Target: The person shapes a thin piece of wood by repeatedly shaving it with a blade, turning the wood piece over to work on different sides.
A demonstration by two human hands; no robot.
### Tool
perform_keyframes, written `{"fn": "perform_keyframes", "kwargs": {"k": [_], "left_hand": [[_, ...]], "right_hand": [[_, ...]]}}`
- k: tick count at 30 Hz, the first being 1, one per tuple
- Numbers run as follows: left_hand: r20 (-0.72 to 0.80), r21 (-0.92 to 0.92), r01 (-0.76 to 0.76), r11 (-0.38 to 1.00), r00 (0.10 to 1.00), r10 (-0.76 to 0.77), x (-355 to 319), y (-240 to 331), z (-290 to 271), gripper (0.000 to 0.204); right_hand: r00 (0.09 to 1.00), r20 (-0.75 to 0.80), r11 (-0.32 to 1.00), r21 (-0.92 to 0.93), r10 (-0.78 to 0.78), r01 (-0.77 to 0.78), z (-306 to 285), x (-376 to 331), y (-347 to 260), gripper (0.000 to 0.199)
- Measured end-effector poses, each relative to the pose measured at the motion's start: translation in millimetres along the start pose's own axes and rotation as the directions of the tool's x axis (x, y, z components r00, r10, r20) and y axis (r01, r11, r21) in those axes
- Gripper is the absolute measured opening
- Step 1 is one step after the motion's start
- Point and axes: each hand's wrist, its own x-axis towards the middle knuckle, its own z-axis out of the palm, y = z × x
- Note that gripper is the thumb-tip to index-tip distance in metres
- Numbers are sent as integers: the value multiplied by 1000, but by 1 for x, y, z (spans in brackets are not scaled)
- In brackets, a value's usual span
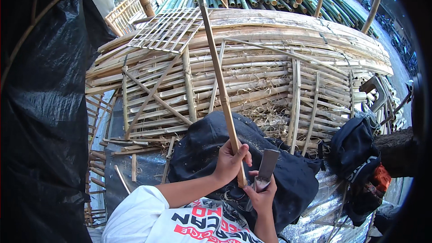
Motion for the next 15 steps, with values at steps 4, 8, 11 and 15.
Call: {"fn": "perform_keyframes", "kwargs": {"k": [4,8,11,15], "left_hand": [[10,10,38,999,999,-38,-11,-11,-1,24],[20,102,-67,992,998,66,-21,-22,-22,27],[15,199,-78,977,997,76,-24,-14,-28,31],[52,338,-87,937,996,74,-22,-17,-35,43]], "right_hand": [[997,16,996,31,82,-82,-9,-6,13,43],[983,157,993,49,94,-103,-6,-5,20,45],[970,236,998,5,53,-56,-1,-8,28,47],[978,209,981,-193,3,38,4,0,32,38]]}}
